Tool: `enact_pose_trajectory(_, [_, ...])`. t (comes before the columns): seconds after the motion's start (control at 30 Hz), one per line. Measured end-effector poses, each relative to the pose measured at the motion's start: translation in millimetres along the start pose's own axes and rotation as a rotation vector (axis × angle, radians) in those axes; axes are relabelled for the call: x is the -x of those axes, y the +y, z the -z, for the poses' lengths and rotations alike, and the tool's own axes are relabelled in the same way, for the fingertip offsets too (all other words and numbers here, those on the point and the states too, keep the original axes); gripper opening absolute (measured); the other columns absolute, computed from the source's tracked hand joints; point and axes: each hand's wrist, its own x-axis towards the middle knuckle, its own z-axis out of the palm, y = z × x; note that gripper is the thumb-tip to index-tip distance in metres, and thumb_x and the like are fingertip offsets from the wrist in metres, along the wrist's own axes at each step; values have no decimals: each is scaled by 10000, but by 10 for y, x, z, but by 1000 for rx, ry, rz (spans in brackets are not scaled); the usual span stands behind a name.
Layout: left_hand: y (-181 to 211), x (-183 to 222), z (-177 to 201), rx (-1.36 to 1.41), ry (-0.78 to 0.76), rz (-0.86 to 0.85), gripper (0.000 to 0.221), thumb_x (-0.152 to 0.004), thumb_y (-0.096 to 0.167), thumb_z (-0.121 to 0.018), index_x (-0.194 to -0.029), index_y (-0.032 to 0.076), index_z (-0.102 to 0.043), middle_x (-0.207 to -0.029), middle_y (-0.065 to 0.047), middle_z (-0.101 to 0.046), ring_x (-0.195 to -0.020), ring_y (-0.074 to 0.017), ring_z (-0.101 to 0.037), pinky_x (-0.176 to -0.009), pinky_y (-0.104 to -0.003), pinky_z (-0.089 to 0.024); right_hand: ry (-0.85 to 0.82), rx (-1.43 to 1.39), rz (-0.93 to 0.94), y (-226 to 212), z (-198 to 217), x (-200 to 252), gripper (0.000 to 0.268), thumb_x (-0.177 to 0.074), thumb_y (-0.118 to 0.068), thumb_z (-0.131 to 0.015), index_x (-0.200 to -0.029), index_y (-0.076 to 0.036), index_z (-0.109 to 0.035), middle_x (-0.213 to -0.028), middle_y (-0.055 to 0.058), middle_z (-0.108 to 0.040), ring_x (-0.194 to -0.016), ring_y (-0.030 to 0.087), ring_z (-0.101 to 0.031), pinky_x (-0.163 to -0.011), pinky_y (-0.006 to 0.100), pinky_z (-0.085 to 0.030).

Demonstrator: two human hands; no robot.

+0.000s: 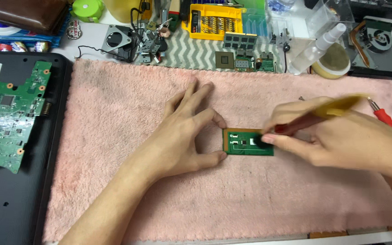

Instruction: The person uses a brush to clean dust off several computer components, including RAM modules, a circuit board, a small metal plate, and a plastic housing. The person holds each item in one hand while brushing it with the other, turning the objects over to clean different sides.

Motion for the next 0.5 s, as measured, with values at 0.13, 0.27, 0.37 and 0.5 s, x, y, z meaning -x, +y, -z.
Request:
enact_pose_trajectory(0.13, [-19, 1, -24, -18, 13, -3, 528, -799, 336, -995, -1230, 185, -730, -1803, -399, -347, -1734, -627, -157, -1347, -659, -153, 154, -270, 370, 31, -67, -17, 203, -1029, -336, -773, -1090, -211, -921, -987, -97, -940, -820, 76, -865, -796, 263, -647])
enact_pose_trajectory(0.27, [-36, 11, -5, -23, 14, -19, 562, -794, 339, -1002, -1265, 194, -730, -1803, -404, -347, -1730, -640, -162, -1352, -653, -152, 121, -79, 31, 207, -14, 43, 295, -1032, -480, -688, -1121, -341, -932, -987, -166, -908, -778, 92, -812, -742, 279, -631])
enact_pose_trajectory(0.37, [-45, 14, -18, -23, 3, -20, 585, -795, 357, -1017, -1286, 210, -735, -1811, -395, -339, -1733, -631, -156, -1358, -650, -141, 438, -368, 220, 237, -98, 58, 243, -1073, -220, -678, -1128, -98, -881, -861, 21, -888, -704, 152, -825, -676, 282, -665])
enact_pose_trajectory(0.5, [-31, 12, -21, -2, 22, -10, 608, -739, 344, -1038, -1250, 193, -746, -1800, -389, -378, -1736, -629, -176, -1348, -648, -158, 596, -812, 144, 142, -330, -7, 384, -1179, -204, -519, -1369, 77, -697, -922, 253, -859, -821, 311, -914, -840, 382, -786])
